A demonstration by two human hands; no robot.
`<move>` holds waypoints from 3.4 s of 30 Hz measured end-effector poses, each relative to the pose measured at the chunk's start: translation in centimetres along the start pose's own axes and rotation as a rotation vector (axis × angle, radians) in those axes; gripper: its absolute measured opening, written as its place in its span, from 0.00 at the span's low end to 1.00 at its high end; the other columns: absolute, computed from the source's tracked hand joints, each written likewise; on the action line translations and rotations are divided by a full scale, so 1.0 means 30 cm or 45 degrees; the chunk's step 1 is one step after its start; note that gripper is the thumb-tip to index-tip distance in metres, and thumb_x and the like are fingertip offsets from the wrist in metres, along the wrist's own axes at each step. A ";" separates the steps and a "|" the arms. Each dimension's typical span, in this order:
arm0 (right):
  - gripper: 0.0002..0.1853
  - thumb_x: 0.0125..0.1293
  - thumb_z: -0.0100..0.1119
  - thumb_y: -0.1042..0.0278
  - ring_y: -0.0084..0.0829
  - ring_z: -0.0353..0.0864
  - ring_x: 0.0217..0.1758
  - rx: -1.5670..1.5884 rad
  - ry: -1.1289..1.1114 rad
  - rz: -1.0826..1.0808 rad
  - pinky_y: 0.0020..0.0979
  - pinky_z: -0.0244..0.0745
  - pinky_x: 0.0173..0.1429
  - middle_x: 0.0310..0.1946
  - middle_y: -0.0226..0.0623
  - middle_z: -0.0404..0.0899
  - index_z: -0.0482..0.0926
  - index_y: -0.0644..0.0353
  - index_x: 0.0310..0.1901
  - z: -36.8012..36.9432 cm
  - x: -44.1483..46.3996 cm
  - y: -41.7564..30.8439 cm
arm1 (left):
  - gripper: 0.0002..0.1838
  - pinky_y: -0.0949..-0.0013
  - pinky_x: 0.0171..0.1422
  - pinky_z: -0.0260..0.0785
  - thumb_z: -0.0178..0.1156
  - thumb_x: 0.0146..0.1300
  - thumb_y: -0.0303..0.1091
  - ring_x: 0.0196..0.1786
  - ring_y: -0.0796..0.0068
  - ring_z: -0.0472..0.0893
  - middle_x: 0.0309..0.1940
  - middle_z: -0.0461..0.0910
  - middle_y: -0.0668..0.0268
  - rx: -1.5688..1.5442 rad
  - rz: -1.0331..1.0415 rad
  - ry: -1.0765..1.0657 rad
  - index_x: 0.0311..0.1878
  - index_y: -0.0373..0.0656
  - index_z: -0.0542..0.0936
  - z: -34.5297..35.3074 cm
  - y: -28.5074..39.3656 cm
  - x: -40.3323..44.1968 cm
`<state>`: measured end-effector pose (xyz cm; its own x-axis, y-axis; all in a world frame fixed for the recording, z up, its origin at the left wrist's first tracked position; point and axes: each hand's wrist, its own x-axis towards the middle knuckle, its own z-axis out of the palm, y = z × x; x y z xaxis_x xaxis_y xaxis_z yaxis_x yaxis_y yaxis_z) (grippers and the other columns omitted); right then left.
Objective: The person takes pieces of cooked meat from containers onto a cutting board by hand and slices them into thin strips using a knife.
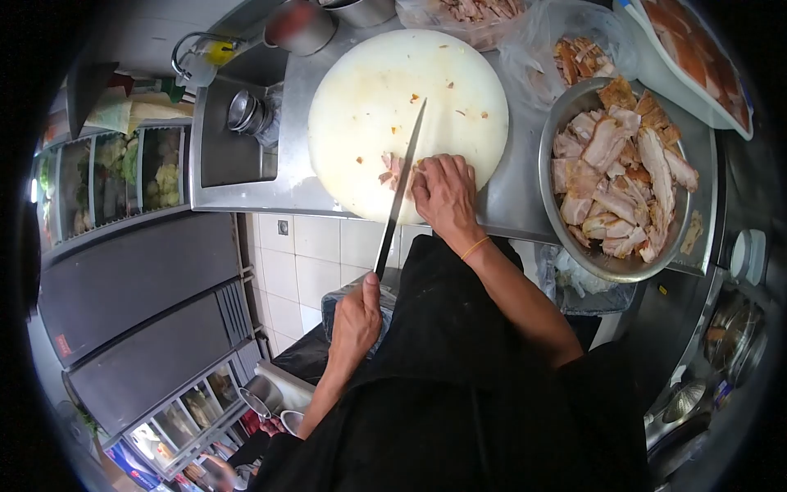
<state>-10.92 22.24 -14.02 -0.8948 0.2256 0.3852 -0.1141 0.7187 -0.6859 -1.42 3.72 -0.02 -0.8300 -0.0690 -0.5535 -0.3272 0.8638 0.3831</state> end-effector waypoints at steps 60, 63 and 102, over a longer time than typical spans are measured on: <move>0.06 0.65 0.61 0.66 0.37 0.75 0.51 -0.168 0.004 0.024 0.43 0.62 0.55 0.43 0.32 0.80 0.79 0.51 0.43 -0.012 -0.026 0.000 | 0.31 0.31 0.48 0.71 0.45 0.81 0.52 0.41 0.23 0.80 0.31 0.80 0.29 0.106 0.036 -0.058 0.37 0.31 0.80 0.101 -0.054 0.035; 0.06 0.67 0.59 0.65 0.40 0.74 0.50 -0.132 0.005 0.080 0.45 0.62 0.55 0.43 0.34 0.79 0.78 0.52 0.44 -0.010 -0.030 -0.001 | 0.31 0.31 0.46 0.69 0.46 0.82 0.52 0.41 0.22 0.79 0.30 0.79 0.28 -0.003 0.110 -0.001 0.36 0.30 0.80 0.083 0.010 0.110; 0.09 0.62 0.63 0.65 0.39 0.76 0.53 -0.180 0.101 0.029 0.44 0.64 0.56 0.46 0.33 0.81 0.81 0.51 0.44 -0.014 -0.062 0.033 | 0.31 0.31 0.45 0.70 0.44 0.82 0.52 0.38 0.22 0.79 0.28 0.79 0.29 0.057 0.018 -0.093 0.33 0.31 0.78 0.034 -0.051 -0.096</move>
<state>-9.20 22.81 -15.15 -0.8589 0.2899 0.4221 -0.0276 0.7969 -0.6034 1.94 3.09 0.23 -0.7988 -0.0211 -0.6012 -0.2935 0.8861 0.3588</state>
